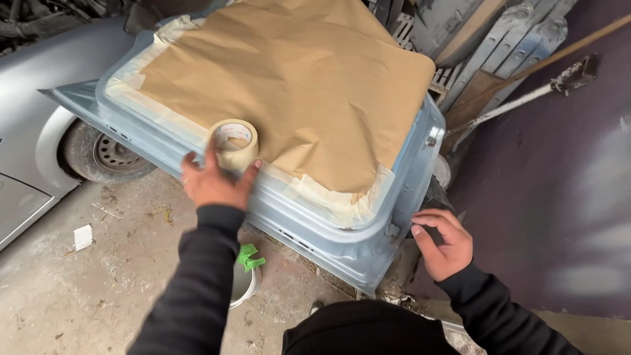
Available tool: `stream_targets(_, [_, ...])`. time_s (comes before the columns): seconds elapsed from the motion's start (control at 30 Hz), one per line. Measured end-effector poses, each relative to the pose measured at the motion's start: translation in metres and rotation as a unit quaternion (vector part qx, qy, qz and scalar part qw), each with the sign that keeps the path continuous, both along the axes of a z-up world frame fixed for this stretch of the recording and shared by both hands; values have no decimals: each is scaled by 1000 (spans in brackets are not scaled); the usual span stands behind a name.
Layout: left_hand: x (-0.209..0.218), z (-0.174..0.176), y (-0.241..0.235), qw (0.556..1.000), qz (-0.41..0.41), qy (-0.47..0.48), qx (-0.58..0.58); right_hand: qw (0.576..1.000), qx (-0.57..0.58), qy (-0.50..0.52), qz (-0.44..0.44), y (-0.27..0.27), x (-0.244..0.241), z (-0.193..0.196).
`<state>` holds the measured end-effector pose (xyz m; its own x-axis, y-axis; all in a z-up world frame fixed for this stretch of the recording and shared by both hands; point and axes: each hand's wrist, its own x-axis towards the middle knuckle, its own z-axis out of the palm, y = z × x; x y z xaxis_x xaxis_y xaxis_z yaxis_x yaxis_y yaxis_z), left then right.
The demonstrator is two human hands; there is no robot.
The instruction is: The person applies masking tape to the edges of a car door that is covered with brown paper. They tear off pieces of tape from a roll and press them down along the perimeter of the door to secure the paper in place.
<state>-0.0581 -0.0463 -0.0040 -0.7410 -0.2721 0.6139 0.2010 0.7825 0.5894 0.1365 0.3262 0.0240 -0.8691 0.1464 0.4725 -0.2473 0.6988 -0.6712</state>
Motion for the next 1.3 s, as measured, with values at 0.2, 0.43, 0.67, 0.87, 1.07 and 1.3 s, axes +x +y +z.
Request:
stream_targets(0.2, [-21, -14, -11, 996, -10, -81, -31, 1000, 3, 20, 9, -17, -3, 16])
stream_targets(0.43, [146, 64, 10, 862, -478, -153, 69, 950, 138, 102, 261, -71, 12, 71])
stream_targets(0.67, [200, 25, 52, 727, -399, -284, 481, 917, 95, -86, 379, -75, 21, 81])
stream_targets(0.87, [195, 53, 53, 837, -386, -189, 340, 939, 58, -108, 321, -83, 30, 77])
stream_targets(1.07, [191, 72, 61, 870, -408, -145, 237, 949, 256, -110, 149, -78, 26, 85])
stream_targets(1.3, [146, 56, 92, 881, -413, -114, 200, 970, 189, -89, 125, -53, 13, 89])
